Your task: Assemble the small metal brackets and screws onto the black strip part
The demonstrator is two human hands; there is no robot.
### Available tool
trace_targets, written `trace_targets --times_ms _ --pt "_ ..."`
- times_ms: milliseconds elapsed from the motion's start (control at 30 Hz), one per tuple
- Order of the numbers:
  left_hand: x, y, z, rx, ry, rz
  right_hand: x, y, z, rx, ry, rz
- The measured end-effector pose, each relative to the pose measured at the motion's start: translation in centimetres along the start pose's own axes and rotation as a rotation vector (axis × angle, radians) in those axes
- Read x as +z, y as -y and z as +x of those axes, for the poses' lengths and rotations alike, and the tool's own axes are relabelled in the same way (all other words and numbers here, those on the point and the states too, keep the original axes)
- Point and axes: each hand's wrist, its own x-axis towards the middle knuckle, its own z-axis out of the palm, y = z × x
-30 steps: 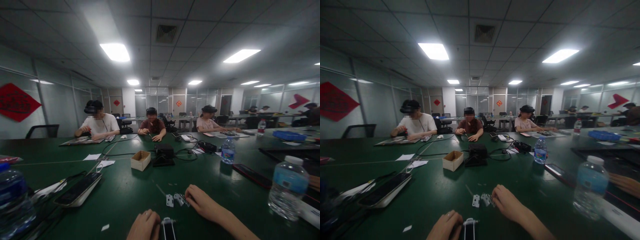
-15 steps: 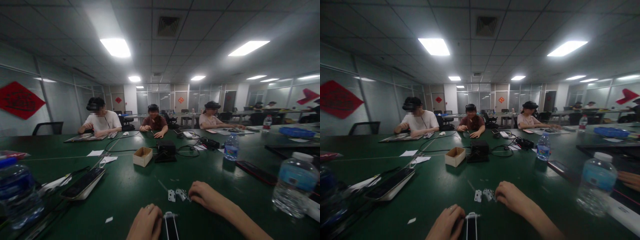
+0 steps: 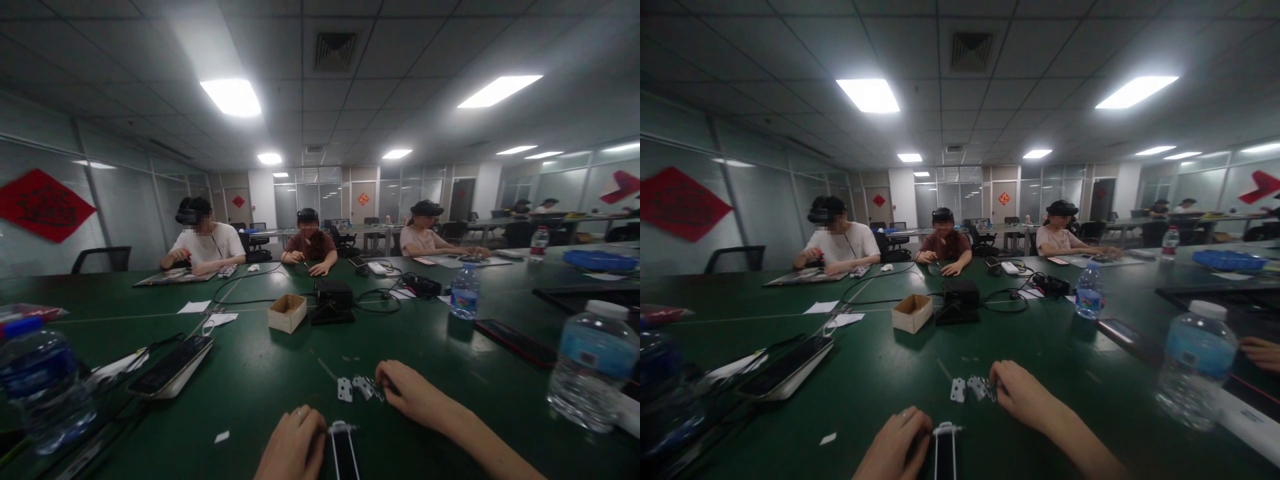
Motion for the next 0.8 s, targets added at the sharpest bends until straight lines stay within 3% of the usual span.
trace_targets --times_ms 300,467,600,800 --pt "-0.8 -0.7 0.0 -0.036 0.050 0.004 0.4 -1.7 0.5 0.097 0.003 -0.001" --pt "-1.5 -1.4 0.1 -0.063 0.084 -0.002 0.7 -1.3 0.4 0.117 -0.004 0.054" --pt "-0.8 -0.8 0.2 -0.051 0.086 0.009 0.1 -0.3 0.0 0.048 -0.027 0.044" --pt "-0.2 -0.3 -0.1 -0.043 -0.004 -0.008 0.8 1.6 -0.2 -0.205 -0.180 0.089"
